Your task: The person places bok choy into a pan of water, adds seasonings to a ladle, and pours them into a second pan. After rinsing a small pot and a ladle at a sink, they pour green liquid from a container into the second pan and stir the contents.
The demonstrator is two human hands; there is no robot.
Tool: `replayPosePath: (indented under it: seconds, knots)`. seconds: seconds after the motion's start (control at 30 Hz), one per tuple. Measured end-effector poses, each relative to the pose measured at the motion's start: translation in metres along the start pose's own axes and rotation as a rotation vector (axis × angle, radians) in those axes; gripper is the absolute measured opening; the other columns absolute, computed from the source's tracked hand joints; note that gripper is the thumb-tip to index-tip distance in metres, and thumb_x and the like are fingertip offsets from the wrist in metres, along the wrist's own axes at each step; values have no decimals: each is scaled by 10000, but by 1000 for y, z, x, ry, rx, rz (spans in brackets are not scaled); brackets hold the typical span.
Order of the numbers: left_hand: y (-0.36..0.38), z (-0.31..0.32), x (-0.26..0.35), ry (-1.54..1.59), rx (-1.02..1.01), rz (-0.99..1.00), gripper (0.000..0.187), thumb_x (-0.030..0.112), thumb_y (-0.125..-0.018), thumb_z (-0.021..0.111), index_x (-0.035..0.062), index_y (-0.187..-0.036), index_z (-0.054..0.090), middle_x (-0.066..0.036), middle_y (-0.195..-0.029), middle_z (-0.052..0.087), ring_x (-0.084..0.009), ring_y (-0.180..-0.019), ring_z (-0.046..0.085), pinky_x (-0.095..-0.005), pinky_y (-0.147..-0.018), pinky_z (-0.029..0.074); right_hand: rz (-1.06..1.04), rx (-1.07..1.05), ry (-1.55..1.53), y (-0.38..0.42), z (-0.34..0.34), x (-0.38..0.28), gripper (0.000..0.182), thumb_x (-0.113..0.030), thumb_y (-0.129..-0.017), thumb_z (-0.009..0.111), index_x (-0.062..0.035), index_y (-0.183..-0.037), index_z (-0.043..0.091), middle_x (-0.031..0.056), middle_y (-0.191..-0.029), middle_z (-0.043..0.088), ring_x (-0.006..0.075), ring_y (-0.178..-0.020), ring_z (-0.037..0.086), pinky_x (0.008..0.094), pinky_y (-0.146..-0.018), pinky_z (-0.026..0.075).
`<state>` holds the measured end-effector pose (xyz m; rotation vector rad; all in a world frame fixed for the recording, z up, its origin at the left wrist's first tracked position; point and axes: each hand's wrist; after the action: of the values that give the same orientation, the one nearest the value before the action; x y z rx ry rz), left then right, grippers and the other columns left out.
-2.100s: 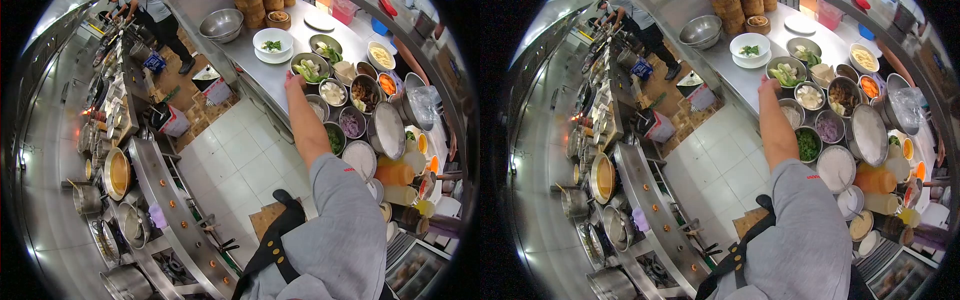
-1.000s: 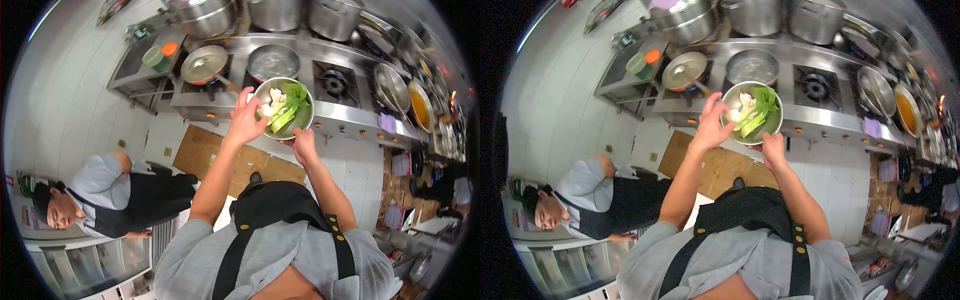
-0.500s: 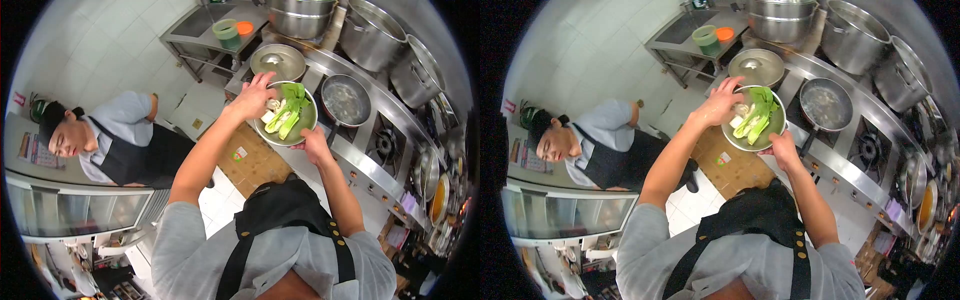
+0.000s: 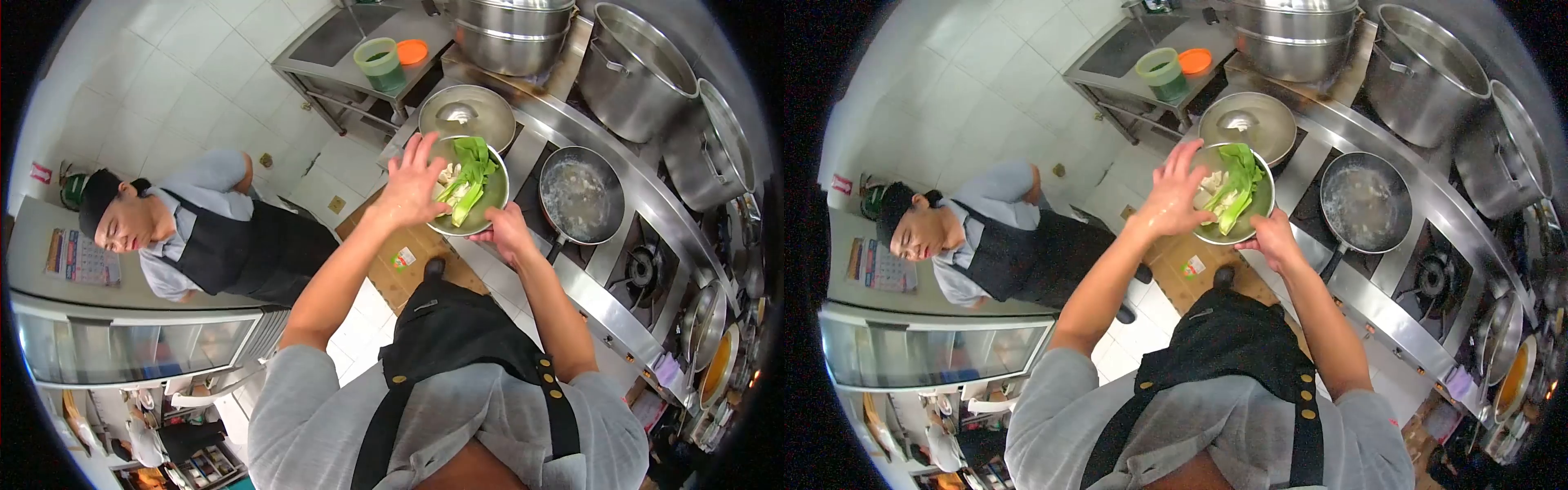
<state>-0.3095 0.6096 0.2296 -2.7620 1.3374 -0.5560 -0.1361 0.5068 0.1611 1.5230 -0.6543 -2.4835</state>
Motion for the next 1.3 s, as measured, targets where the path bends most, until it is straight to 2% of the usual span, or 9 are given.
replayPosePath:
  seconds: [0.13, 0.2, 0.4, 0.47, 0.8, 0.87, 1.07, 1.17, 1.3]
  knots:
    - [-16, 42, -33, -109, 121, -82, 508, 134, -639, 714, 50, -1085, 485, -197, -1421, 218, -415, -1314, 223, -534, -992, 305, 4, 99, -31, -37, -10, -2, 329, 4, -815, 432, 122, -1121, 455, 222, -949, 615, 282, -698, 656, 332, -534, 576]
    - [-21, 76, -66, 156, 658, -98, 476, 130, -657, 697, 31, -1070, 482, -211, -1303, 363, -407, -1202, 365, -446, -968, 350, -20, 157, -67, -63, -24, -7, 324, 16, -805, 437, 128, -1107, 474, 226, -966, 612, 290, -712, 657, 335, -540, 580]
    - [-7, 193, -86, 1269, -71, -1080, 363, 262, -784, 699, 56, -1003, 496, -103, -895, 518, -255, -827, 550, -385, -682, 452, -148, 483, 143, -134, -51, -53, 294, -3, -809, 419, 88, -1065, 531, 183, -929, 630, 272, -689, 654, 316, -498, 557]
    - [-24, 224, -103, 2125, -498, -909, 390, 315, -808, 692, 76, -1030, 478, -45, -754, 513, -187, -720, 560, -381, -632, 476, -227, 597, 281, -172, -57, -60, 297, -14, -813, 424, 67, -1082, 519, 176, -920, 631, 261, -676, 653, 319, -464, 549]
    - [-12, 244, -107, 961, 35, -818, 449, 163, -758, 722, -19, -1054, 438, -73, -825, 506, -185, -602, 503, -293, -570, 461, -144, 844, 544, -255, -58, -66, 411, -89, -765, 573, 91, -1093, 403, 288, -922, 616, 372, -716, 664, 377, -517, 551]
    - [-18, 163, -75, 747, 290, -322, 552, 147, -713, 757, -43, -1096, 407, -138, -999, 520, -198, -757, 547, -303, -661, 469, -1, 824, 955, -258, -48, -71, 471, -95, -768, 589, 82, -1127, 341, 326, -910, 601, 424, -769, 644, 401, -639, 550]
    - [-61, 218, -14, 2183, -558, -1074, 340, 114, -821, 625, 40, -1022, 362, -81, -783, 485, -198, -600, 514, -409, -533, 500, -15, 767, 1220, -299, -67, -44, 636, -103, -789, 535, 169, -1261, 207, 323, -903, 610, 419, -884, 620, 428, -762, 506]
    - [-50, 217, -2, 1859, -130, -1003, 243, 95, -848, 567, 66, -962, 354, -63, -691, 478, -164, -505, 491, -327, -409, 454, -215, 681, 1491, -293, -54, -46, 532, -50, -802, 467, 94, -1259, 236, 337, -879, 598, 456, -879, 598, 489, -767, 479]
    - [-34, 175, -50, 1569, -210, -960, 225, 61, -848, 531, 40, -971, 344, -54, -648, 464, -139, -441, 443, -284, -347, 388, -390, 617, 1597, -295, -53, -42, 603, 13, -789, 431, 88, -1337, 191, 342, -871, 585, 479, -831, 585, 491, -752, 478]
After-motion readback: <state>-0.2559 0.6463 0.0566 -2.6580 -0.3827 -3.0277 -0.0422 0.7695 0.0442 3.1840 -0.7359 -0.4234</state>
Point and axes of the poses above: each hand's wrist, its own y-axis away from the middle knuckle, its own z-axis out of the palm, x = y × z
